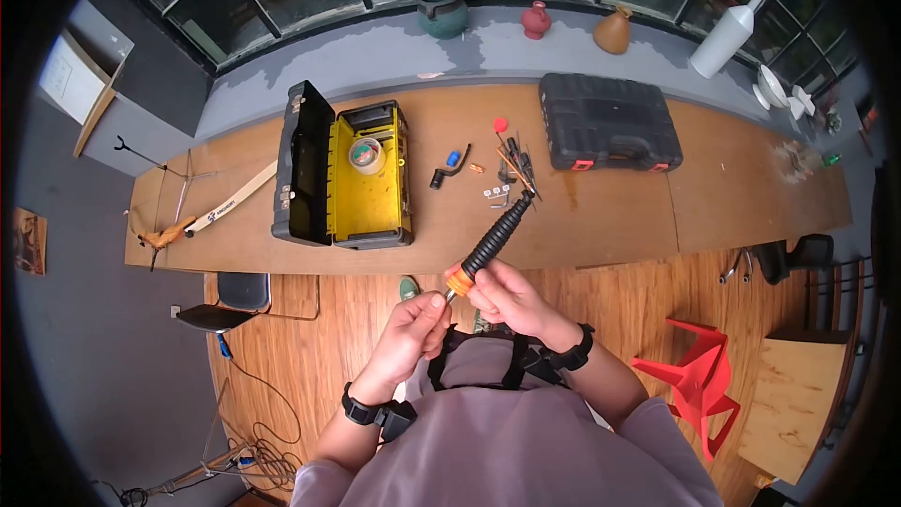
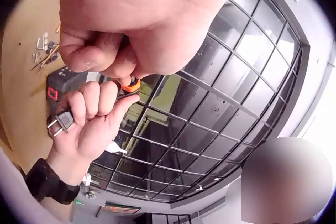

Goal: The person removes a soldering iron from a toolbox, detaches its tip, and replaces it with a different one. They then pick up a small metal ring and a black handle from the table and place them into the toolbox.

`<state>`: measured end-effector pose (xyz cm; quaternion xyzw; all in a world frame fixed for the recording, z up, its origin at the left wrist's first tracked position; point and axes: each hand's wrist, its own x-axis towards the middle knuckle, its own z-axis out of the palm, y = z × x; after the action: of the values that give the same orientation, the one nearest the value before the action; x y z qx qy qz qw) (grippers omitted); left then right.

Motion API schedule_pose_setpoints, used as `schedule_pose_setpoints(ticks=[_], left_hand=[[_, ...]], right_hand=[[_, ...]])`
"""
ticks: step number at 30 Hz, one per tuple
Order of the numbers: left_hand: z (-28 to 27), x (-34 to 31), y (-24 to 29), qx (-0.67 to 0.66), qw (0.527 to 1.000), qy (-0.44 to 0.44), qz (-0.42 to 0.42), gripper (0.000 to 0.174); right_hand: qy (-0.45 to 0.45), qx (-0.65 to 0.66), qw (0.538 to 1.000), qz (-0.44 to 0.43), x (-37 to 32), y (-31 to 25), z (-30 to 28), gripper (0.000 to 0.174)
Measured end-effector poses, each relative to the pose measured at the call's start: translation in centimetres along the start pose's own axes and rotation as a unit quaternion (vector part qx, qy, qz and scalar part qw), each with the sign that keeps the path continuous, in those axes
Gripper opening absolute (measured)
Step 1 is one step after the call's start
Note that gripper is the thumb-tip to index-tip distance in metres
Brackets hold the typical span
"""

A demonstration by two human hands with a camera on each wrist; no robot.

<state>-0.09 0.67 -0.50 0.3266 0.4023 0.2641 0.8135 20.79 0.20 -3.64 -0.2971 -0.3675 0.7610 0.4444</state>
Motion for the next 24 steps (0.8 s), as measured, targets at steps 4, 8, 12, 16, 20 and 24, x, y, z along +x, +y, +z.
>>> schedule_pose_setpoints(ticks=[4,8,12,16,20,24], left_hand=[[0.1,-0.7,0.9,0.064,0.998,0.02,0.021,0.037],[0.3,-1.4,1.0,0.024,1.0,0.013,-0.001,0.037],[0.6,-1.1,0.8,-0.093,0.994,-0.029,-0.041,0.037],[0.5,-0.6,0.2,0.119,0.989,0.064,0.056,0.034],[2.7,-1.2,0.4,0.548,0.764,0.223,0.259,0.031],[1.6,-0.7,-0.8,0.496,0.811,0.192,0.246,0.028]], right_hand=[[-0.01,0.022,1.0,-0.009,-0.2,-0.2,-0.7,0.038],[-0.008,-0.025,1.0,-0.009,-0.4,-1.5,-0.3,0.036],[-0.012,0.024,1.0,-0.017,-0.2,-0.7,-0.6,0.034],[0.008,0.039,0.999,-0.022,-0.3,0.1,-0.5,0.031],[0.022,0.079,0.997,-0.011,-0.2,0.3,-0.7,0.03],[0.022,0.032,0.999,-0.033,-0.3,0.1,-0.7,0.031]])
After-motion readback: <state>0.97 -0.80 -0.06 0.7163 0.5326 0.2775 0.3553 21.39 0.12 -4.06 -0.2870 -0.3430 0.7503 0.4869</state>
